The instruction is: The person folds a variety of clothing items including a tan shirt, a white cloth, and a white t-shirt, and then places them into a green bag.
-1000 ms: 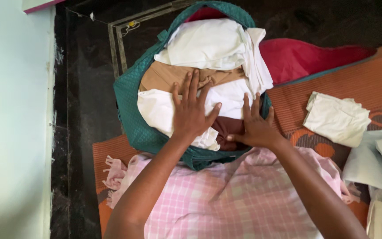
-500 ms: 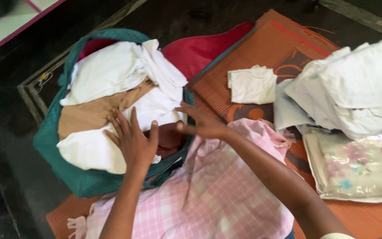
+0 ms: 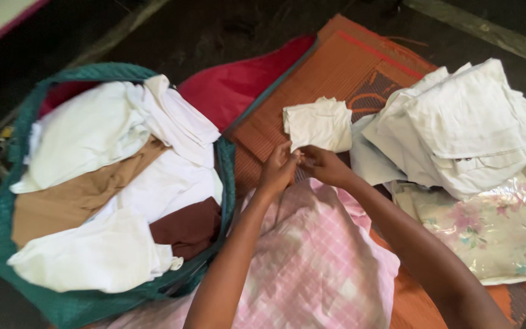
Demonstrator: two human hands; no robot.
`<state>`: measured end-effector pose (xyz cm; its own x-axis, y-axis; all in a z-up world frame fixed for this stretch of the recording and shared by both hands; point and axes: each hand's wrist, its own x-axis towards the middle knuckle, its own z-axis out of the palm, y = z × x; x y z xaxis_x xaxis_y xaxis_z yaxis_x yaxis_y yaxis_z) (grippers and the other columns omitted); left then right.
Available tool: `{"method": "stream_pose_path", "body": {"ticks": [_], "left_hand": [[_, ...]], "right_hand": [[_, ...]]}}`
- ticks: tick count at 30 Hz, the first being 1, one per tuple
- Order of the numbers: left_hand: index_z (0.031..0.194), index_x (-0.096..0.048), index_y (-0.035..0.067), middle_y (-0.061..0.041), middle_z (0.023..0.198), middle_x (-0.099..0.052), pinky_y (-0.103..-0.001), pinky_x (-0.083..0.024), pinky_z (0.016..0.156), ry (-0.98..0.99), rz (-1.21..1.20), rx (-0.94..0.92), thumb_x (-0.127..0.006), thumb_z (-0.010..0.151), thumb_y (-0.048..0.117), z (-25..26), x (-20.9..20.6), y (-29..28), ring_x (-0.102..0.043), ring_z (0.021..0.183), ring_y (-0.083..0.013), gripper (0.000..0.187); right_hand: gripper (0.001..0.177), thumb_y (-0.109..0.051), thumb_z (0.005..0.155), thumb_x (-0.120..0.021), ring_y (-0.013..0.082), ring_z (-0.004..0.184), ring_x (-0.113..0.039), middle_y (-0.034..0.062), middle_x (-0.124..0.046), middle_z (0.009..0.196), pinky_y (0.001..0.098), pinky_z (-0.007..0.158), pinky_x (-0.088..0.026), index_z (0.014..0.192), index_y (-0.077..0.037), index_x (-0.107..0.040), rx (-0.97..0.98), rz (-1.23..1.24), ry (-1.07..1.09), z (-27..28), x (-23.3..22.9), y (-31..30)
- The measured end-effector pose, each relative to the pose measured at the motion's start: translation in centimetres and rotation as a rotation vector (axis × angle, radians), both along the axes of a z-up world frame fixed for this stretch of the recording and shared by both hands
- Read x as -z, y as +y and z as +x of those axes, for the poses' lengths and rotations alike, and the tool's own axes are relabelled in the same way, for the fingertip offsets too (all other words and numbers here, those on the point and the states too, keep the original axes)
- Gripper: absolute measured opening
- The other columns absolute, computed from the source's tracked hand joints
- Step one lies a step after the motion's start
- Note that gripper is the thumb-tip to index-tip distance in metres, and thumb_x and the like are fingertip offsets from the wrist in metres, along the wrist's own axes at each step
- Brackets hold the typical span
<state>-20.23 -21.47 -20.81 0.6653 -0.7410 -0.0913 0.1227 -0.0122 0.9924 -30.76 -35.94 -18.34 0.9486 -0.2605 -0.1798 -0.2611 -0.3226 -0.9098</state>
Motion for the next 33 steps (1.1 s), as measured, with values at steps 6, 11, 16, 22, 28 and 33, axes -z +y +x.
{"method": "stream_pose_path", "body": {"ticks": [6, 11, 16, 22, 28, 33], "left_hand": [[0.144, -0.054, 0.002, -0.024, 0.137, -0.064, -0.04, -0.049, 0.103, -0.318, 0.299, -0.091, -0.061, 0.101, 0.036, 2.4, 8.2, -4.8, -0.063, 0.124, -0.0342, 0.055], [0.14, -0.06, 0.005, -0.028, 0.149, -0.054, -0.048, -0.039, 0.114, -0.68, 0.272, -0.061, -0.064, 0.095, 0.031, 3.9, 9.9, -7.5, -0.046, 0.139, -0.0469, 0.052], [0.136, -0.064, 0.008, -0.028, 0.151, -0.048, -0.05, -0.033, 0.119, -0.679, 0.417, 0.053, -0.067, 0.096, 0.034, 4.7, 12.4, -9.2, -0.038, 0.144, -0.0489, 0.047], [0.136, -0.06, 0.004, -0.023, 0.153, -0.052, -0.042, -0.049, 0.109, -0.314, 0.267, -0.028, -0.06, 0.098, 0.042, 3.7, 12.1, -6.3, -0.054, 0.14, -0.0389, 0.054], [0.15, -0.042, -0.001, -0.026, 0.149, -0.052, -0.043, -0.041, 0.112, -0.243, 0.317, -0.07, -0.054, 0.104, 0.044, 0.7, 9.0, 0.5, -0.052, 0.137, -0.0395, 0.065], [0.145, -0.049, -0.001, -0.021, 0.14, -0.061, -0.041, -0.048, 0.106, -0.124, 0.057, -0.181, -0.037, 0.109, 0.046, -0.3, 9.7, 3.4, -0.061, 0.126, -0.0343, 0.061]], "right_hand": [[0.1, -0.028, 0.075, -0.084, 0.0453, 0.149, -0.03, 0.0294, -0.038, 0.157, 0.0478, 0.116, -0.034, 0.156, -0.002, -0.032, -0.05, -0.598, -0.103, 1.0, 3.3, -4.2], [0.122, -0.045, 0.06, -0.089, 0.0462, 0.153, -0.008, 0.0298, -0.012, 0.164, 0.0577, 0.12, -0.015, 0.159, -0.013, -0.026, -0.285, -0.898, 0.225, 3.4, 5.0, -7.2], [0.088, -0.051, 0.084, -0.072, 0.0448, 0.155, -0.016, 0.0292, -0.017, 0.166, 0.064, 0.119, -0.019, 0.157, -0.016, -0.038, -0.21, -0.915, -0.066, 2.9, 10.3, -7.9], [0.056, -0.033, 0.085, -0.065, 0.0358, 0.148, -0.041, 0.017, -0.047, 0.157, 0.0475, 0.114, -0.039, 0.139, -0.022, -0.056, -0.216, -1.015, -0.038, 3.7, 10.0, -8.8], [0.037, -0.037, 0.113, -0.051, 0.0432, 0.096, -0.067, 0.0251, -0.07, 0.097, 0.0495, 0.083, -0.05, 0.131, -0.006, -0.06, 0.241, -0.544, 0.03, 3.8, 2.0, -7.1], [0.049, -0.041, 0.114, -0.048, 0.0346, 0.086, -0.061, 0.0216, -0.062, 0.095, 0.0424, 0.075, -0.05, 0.117, 0.006, -0.06, 0.285, 0.024, -0.081, 1.8, -5.8, -2.8]]}}
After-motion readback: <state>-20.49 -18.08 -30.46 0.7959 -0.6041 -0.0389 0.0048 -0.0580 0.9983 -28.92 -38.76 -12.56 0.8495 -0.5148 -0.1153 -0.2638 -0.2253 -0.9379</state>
